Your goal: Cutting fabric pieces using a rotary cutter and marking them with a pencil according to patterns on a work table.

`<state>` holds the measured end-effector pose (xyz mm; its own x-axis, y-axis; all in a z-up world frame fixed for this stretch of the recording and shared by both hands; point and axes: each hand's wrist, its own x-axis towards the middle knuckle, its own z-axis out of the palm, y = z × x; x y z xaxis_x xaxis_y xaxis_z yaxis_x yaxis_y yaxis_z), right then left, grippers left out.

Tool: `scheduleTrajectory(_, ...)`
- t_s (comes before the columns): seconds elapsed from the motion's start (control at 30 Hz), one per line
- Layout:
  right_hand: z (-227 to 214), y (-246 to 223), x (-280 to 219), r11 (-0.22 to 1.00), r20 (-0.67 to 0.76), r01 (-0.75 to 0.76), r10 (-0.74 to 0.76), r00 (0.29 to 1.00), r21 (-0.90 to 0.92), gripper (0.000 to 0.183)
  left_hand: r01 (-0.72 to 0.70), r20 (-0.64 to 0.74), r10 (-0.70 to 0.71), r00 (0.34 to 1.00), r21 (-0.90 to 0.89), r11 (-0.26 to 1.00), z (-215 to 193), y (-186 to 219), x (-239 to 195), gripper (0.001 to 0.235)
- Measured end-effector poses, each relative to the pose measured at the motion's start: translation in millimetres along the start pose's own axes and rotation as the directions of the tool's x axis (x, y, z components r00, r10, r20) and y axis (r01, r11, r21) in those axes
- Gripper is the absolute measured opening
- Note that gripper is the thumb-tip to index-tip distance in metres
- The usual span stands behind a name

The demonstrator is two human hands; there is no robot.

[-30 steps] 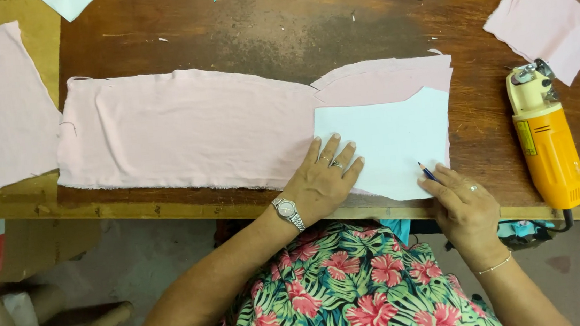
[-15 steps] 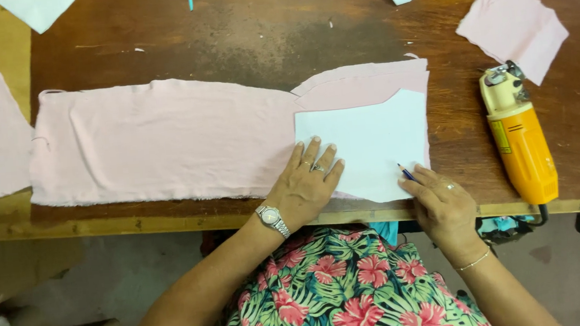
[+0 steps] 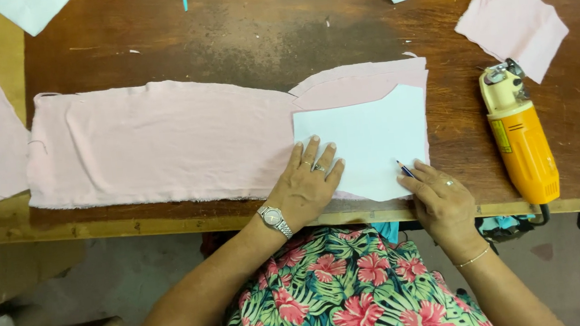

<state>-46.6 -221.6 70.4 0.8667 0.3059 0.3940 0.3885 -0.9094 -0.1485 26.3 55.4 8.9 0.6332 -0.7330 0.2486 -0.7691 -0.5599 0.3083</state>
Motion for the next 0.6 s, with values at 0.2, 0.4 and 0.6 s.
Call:
scheduleTrajectory(0.2,2.7,0.1,-4.0,1.000,0.008,0.017,-0.017,1.000,-0.019,0.025,-0.004,-0.057,0.006,0.998,0.025,1.000,-0.3,2.7,-3.2,0.036)
scheduleTrajectory(0.4,-3.0,-1.9,-6.4,0.999,-0.001,0.015,-0.015,1.000,-0.032,0.025,-0.010,-0.112,0.011,0.994,0.008,1.000,2.6,12.9,-8.7,0.035)
scheduleTrajectory(0.6,-5.3,-5.9,0.2,0.999,0.008,0.009,-0.008,1.000,-0.050,0.025,-0.013,-0.103,0.014,0.995,0.010,1.000,3.2,4.9,-3.4,0.036)
